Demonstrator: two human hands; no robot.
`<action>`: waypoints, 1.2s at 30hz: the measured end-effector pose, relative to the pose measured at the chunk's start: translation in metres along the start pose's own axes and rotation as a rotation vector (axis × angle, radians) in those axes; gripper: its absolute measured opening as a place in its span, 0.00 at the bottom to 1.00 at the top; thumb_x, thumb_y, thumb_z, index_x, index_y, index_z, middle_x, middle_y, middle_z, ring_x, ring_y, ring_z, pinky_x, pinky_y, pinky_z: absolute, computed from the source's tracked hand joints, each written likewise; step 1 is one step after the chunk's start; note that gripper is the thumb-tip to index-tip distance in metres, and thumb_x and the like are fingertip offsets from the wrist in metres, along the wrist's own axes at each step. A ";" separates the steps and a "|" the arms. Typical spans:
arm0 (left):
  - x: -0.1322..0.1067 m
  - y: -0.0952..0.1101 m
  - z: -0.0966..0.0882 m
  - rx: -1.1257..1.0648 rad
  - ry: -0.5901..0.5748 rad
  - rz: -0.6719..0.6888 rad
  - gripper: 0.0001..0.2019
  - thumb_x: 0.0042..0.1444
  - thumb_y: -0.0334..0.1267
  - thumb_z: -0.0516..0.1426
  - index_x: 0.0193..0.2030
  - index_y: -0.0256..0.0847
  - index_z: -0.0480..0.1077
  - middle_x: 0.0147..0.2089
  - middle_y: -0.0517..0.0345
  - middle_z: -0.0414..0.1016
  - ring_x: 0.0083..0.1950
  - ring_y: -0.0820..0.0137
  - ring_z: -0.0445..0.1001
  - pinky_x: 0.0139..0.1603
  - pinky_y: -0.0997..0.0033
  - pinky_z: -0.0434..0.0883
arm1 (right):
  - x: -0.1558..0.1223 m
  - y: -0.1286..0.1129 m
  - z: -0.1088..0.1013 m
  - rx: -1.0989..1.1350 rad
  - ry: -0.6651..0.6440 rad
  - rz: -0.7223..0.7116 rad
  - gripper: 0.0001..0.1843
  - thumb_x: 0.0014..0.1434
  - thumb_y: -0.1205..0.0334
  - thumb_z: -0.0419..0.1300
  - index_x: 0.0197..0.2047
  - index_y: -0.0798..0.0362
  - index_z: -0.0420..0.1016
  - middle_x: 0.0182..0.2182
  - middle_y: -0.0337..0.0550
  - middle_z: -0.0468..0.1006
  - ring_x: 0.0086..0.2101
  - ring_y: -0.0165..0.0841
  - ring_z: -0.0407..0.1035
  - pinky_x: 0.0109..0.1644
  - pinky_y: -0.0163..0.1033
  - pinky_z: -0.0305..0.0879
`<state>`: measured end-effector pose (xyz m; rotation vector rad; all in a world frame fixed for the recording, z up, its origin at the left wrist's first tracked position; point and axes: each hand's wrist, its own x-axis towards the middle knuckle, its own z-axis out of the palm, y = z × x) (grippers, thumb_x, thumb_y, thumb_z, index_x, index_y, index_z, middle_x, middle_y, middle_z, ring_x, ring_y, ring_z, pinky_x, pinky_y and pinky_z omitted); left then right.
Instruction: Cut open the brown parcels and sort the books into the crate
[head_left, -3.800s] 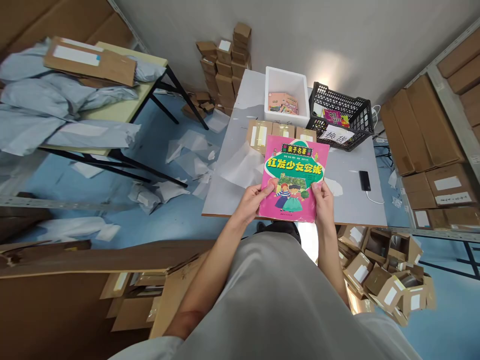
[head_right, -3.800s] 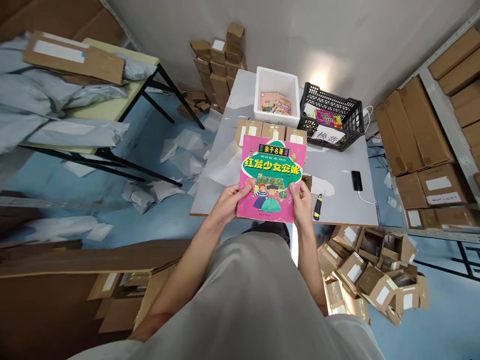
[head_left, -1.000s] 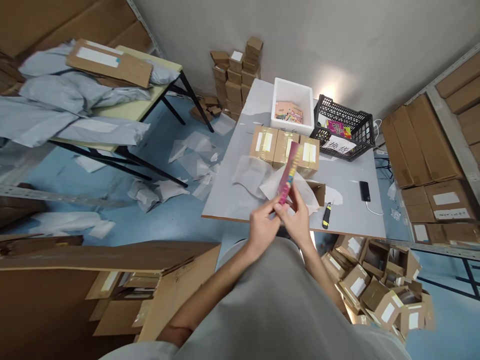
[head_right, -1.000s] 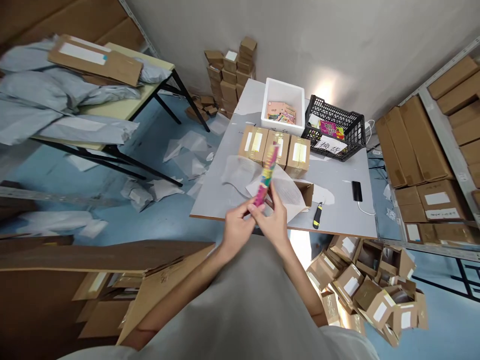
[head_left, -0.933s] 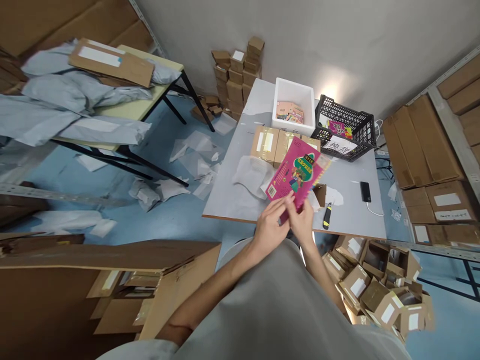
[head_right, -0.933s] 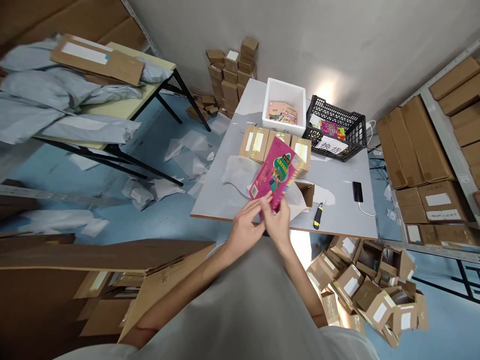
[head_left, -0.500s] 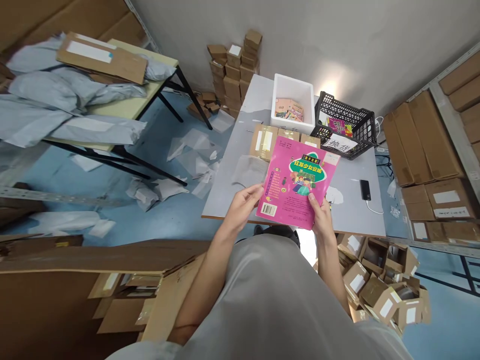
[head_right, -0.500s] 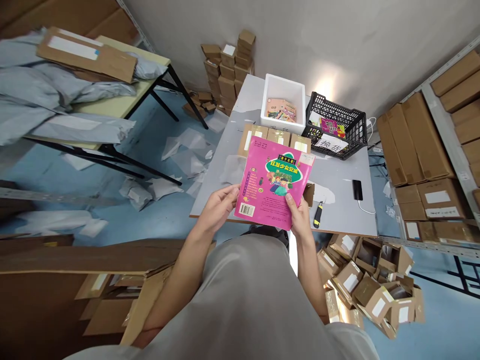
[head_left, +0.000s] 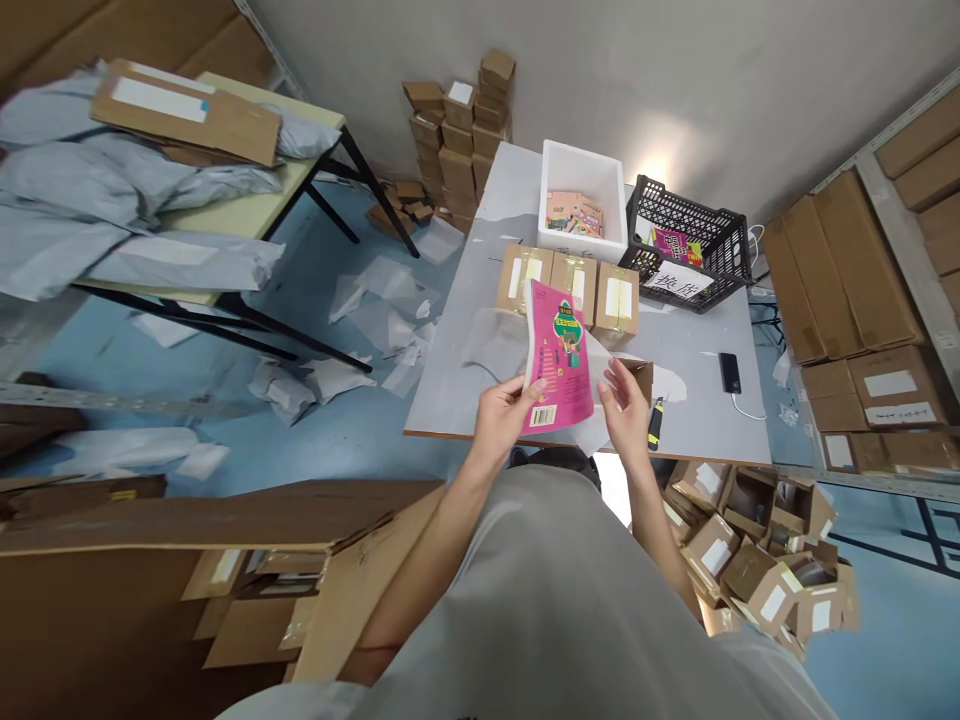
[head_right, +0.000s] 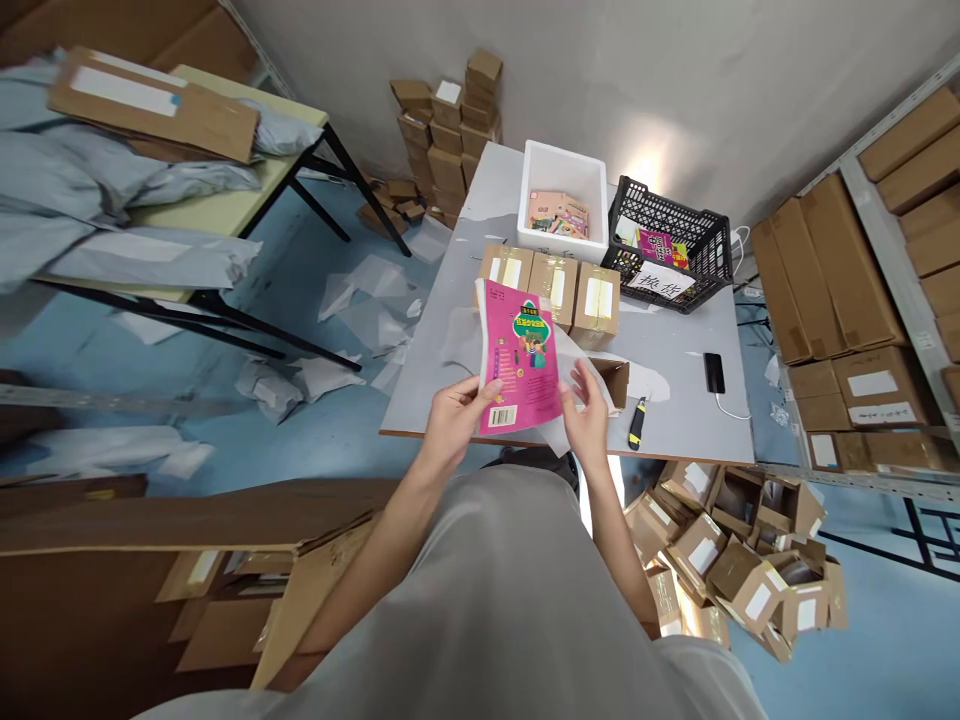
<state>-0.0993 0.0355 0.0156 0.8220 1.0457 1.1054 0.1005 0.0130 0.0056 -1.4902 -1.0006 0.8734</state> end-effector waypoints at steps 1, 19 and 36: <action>-0.003 -0.001 0.005 0.069 0.006 0.071 0.27 0.59 0.63 0.73 0.50 0.40 0.88 0.47 0.52 0.91 0.47 0.54 0.89 0.50 0.57 0.86 | -0.006 -0.004 0.006 0.020 -0.046 -0.008 0.45 0.62 0.30 0.73 0.72 0.49 0.78 0.73 0.60 0.77 0.68 0.53 0.76 0.73 0.62 0.75; 0.041 -0.012 -0.032 0.142 -0.093 0.029 0.36 0.53 0.66 0.76 0.58 0.38 0.86 0.57 0.40 0.89 0.55 0.52 0.88 0.56 0.55 0.86 | -0.009 -0.017 -0.020 0.357 -0.164 0.307 0.30 0.53 0.33 0.79 0.48 0.46 0.85 0.45 0.47 0.92 0.49 0.51 0.87 0.52 0.54 0.86; 0.024 0.022 -0.039 0.437 -0.054 0.589 0.10 0.68 0.46 0.67 0.35 0.50 0.85 0.47 0.55 0.92 0.66 0.54 0.84 0.74 0.40 0.77 | 0.002 -0.018 -0.045 0.030 -0.220 -0.232 0.14 0.57 0.43 0.82 0.44 0.37 0.93 0.65 0.44 0.86 0.76 0.52 0.66 0.82 0.68 0.60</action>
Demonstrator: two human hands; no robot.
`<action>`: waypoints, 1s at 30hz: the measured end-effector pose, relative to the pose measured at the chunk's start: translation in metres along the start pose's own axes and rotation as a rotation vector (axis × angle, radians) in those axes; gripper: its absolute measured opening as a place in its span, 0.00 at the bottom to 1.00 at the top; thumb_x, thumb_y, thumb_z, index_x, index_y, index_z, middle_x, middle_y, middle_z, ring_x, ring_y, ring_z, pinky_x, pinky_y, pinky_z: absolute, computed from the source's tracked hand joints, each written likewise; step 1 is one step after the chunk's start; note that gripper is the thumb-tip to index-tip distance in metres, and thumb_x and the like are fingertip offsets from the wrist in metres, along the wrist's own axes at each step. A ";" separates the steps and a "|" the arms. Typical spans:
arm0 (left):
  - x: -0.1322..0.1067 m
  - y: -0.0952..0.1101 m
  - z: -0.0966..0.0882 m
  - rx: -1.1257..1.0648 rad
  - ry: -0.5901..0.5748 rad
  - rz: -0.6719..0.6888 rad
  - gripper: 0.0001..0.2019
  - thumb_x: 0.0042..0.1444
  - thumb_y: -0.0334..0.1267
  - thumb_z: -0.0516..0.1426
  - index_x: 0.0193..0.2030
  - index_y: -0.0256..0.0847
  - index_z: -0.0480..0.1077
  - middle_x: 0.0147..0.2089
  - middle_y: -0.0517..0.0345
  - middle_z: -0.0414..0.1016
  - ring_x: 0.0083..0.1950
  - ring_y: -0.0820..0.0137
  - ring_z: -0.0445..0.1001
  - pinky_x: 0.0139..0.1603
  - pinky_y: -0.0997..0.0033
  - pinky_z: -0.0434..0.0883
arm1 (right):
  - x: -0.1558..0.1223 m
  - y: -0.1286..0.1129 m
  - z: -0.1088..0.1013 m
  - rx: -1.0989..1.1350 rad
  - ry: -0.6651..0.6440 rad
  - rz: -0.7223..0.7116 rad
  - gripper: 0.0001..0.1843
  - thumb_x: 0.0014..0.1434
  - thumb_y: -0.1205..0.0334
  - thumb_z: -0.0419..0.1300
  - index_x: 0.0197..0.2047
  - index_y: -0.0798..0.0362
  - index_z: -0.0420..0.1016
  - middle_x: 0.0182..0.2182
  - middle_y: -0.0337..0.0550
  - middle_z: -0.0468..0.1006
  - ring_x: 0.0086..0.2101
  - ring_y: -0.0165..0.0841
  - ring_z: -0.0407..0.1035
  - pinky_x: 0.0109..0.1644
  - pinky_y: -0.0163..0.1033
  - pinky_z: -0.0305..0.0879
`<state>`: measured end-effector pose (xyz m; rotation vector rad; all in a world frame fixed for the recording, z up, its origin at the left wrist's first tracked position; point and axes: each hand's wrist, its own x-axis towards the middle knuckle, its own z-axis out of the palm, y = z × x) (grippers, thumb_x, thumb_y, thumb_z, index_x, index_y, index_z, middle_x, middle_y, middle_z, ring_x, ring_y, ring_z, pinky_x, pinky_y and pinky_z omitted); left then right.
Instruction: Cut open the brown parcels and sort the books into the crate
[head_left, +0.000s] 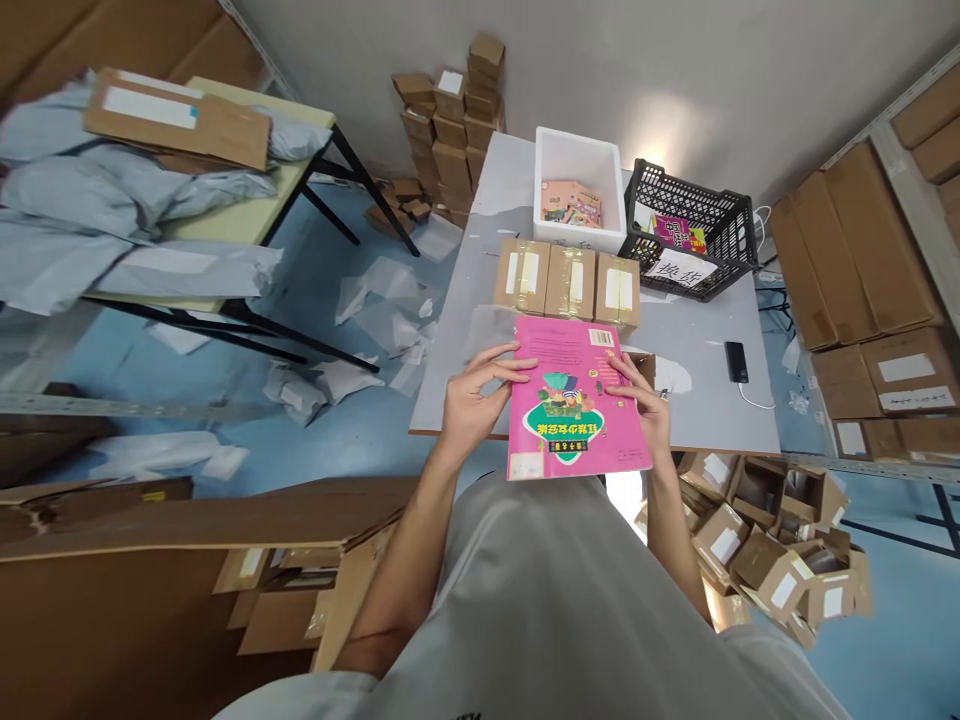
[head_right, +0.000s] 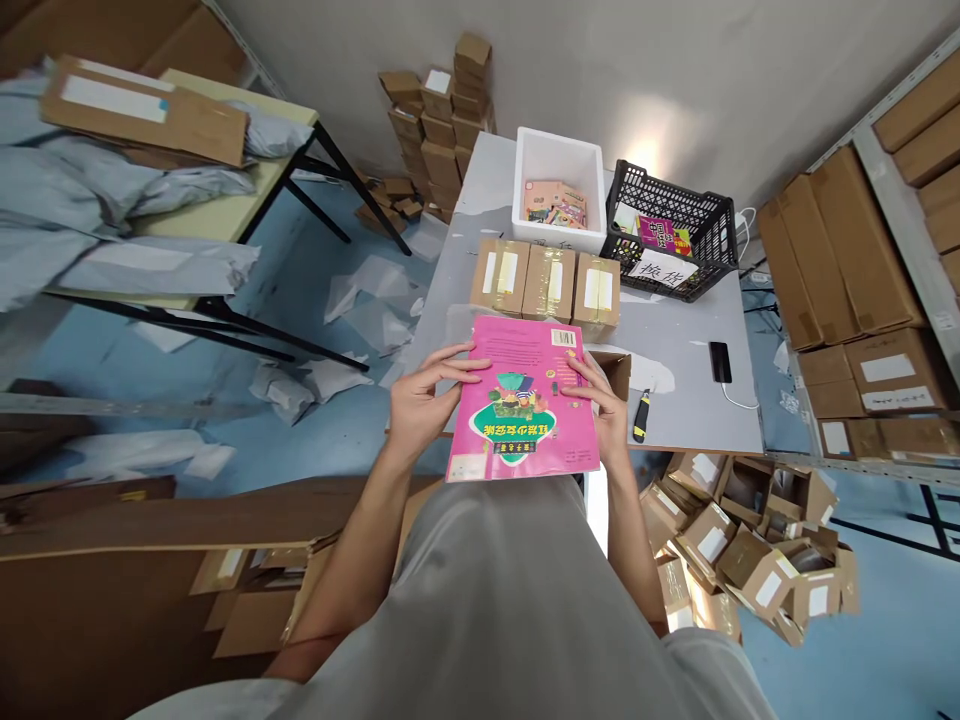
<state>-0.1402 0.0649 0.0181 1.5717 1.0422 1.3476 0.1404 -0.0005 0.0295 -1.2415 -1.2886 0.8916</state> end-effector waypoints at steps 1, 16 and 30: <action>-0.002 0.001 0.000 -0.012 0.006 -0.012 0.10 0.68 0.47 0.68 0.36 0.50 0.85 0.47 0.54 0.92 0.66 0.53 0.85 0.73 0.40 0.77 | -0.001 -0.002 0.001 0.015 0.014 0.005 0.15 0.57 0.43 0.82 0.45 0.38 0.93 0.64 0.45 0.87 0.75 0.52 0.68 0.82 0.68 0.61; -0.028 -0.019 -0.006 -0.067 -0.103 -0.292 0.23 0.70 0.57 0.62 0.56 0.43 0.88 0.54 0.47 0.89 0.56 0.59 0.86 0.62 0.59 0.81 | -0.010 0.003 -0.003 0.064 0.198 0.334 0.25 0.62 0.36 0.74 0.51 0.46 0.86 0.43 0.46 0.90 0.45 0.43 0.83 0.49 0.47 0.81; -0.027 -0.010 0.012 -0.191 0.140 -0.443 0.28 0.58 0.69 0.71 0.39 0.41 0.83 0.22 0.61 0.75 0.23 0.73 0.69 0.28 0.73 0.70 | -0.012 0.004 0.004 0.159 0.008 0.455 0.31 0.58 0.28 0.76 0.39 0.48 0.82 0.25 0.43 0.88 0.25 0.39 0.82 0.33 0.44 0.83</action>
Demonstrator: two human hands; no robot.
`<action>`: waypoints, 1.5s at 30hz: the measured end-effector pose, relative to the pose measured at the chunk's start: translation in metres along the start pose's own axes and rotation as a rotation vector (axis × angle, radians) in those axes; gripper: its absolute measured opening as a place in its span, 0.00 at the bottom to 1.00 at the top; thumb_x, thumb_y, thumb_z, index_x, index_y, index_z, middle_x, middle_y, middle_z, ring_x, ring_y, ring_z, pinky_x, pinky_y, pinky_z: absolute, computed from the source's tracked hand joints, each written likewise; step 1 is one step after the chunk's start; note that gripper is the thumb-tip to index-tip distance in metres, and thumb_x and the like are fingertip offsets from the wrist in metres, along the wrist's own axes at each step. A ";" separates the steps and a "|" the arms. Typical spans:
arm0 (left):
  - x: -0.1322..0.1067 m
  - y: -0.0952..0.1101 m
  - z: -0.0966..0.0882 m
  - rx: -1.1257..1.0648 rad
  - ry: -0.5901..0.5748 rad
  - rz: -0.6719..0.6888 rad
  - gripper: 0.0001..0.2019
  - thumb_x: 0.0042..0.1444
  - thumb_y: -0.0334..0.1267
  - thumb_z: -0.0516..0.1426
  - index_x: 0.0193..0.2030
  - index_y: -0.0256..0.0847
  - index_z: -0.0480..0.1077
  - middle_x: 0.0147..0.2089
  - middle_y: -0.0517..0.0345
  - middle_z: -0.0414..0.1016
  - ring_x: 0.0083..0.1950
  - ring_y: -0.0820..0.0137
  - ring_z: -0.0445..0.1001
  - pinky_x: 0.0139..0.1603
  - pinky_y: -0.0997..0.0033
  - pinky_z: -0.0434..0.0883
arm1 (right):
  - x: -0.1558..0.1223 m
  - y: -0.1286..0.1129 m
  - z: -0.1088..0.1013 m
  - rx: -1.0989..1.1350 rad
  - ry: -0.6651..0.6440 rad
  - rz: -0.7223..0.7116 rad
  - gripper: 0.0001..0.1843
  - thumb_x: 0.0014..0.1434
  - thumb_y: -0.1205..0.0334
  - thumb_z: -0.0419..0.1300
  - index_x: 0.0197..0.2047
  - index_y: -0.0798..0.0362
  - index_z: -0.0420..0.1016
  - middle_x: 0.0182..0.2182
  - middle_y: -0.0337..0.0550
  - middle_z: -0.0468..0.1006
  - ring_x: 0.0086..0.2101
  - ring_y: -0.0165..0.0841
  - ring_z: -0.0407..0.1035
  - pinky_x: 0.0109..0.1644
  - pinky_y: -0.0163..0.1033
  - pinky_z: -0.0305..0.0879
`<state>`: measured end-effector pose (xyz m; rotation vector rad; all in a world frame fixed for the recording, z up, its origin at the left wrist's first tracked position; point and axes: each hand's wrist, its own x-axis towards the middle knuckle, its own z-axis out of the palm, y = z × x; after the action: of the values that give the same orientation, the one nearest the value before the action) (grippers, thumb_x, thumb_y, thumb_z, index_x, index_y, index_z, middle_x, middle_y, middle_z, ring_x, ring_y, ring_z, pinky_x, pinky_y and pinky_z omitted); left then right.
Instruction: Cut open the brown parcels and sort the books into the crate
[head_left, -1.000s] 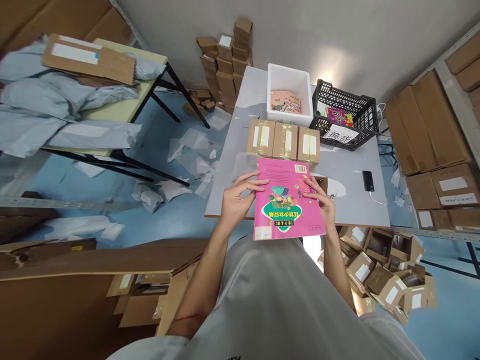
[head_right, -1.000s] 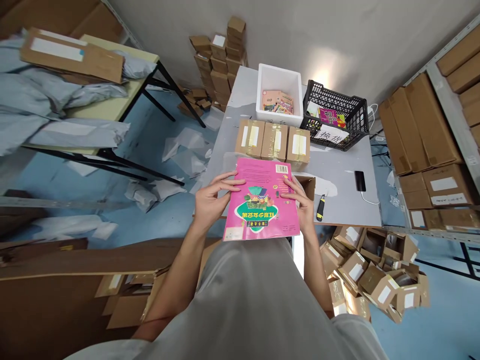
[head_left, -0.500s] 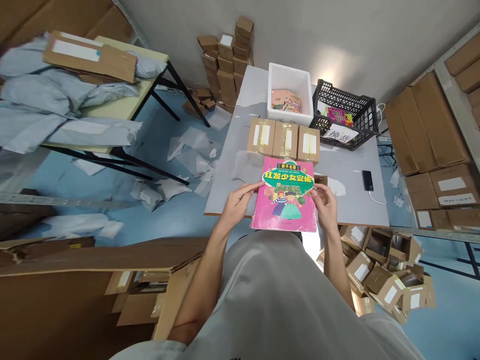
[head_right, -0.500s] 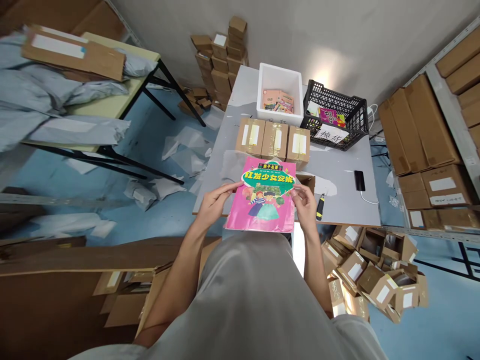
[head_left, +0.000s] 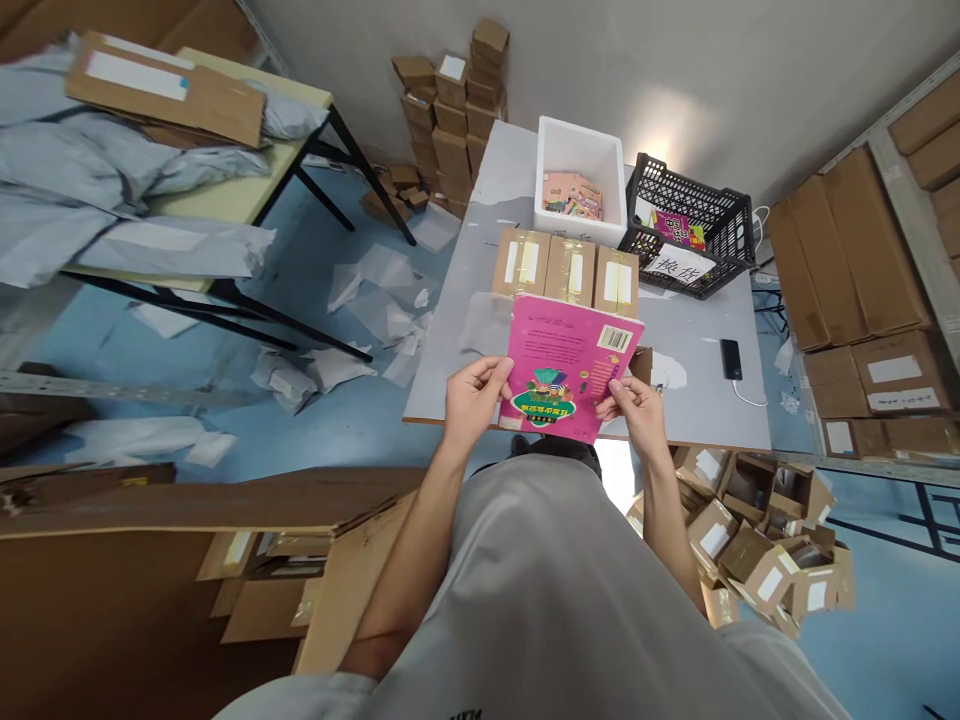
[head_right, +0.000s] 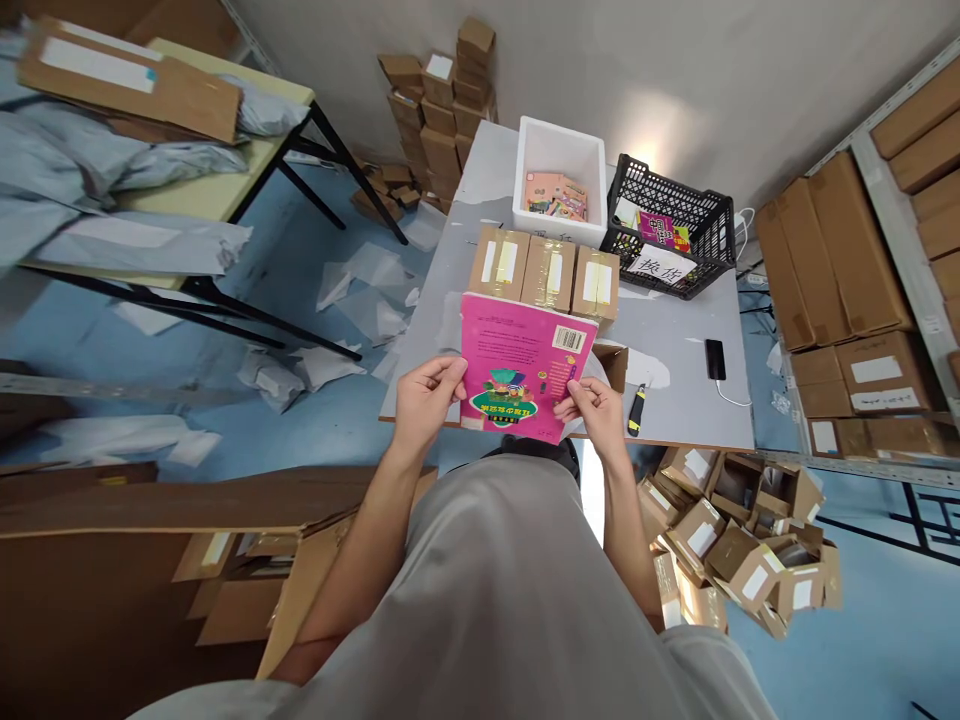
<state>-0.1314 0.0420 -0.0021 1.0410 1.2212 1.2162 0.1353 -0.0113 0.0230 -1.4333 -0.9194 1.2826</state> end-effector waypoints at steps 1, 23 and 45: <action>0.000 0.000 0.001 -0.005 0.014 0.011 0.29 0.57 0.70 0.71 0.39 0.42 0.83 0.23 0.61 0.76 0.24 0.73 0.70 0.28 0.72 0.71 | 0.000 0.000 0.001 0.005 -0.006 0.001 0.30 0.59 0.28 0.76 0.40 0.48 0.82 0.27 0.44 0.89 0.27 0.39 0.83 0.35 0.44 0.84; -0.021 0.059 0.069 0.529 -0.326 0.641 0.20 0.65 0.33 0.62 0.60 0.49 0.85 0.55 0.51 0.82 0.48 0.66 0.84 0.48 0.69 0.83 | 0.037 0.004 0.064 -0.002 0.125 -0.127 0.37 0.63 0.36 0.73 0.70 0.40 0.80 0.56 0.43 0.89 0.57 0.45 0.84 0.60 0.57 0.85; 0.050 -0.046 0.009 -0.090 -0.107 -0.070 0.31 0.58 0.59 0.72 0.60 0.41 0.78 0.52 0.48 0.87 0.50 0.60 0.86 0.51 0.65 0.82 | 0.038 0.015 0.036 0.000 0.336 -0.227 0.30 0.61 0.30 0.72 0.41 0.52 0.86 0.39 0.45 0.88 0.39 0.39 0.81 0.47 0.44 0.79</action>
<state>-0.1200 0.0880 -0.0516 0.9769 1.1016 1.1362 0.1049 0.0278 -0.0007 -1.4430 -0.8250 0.8435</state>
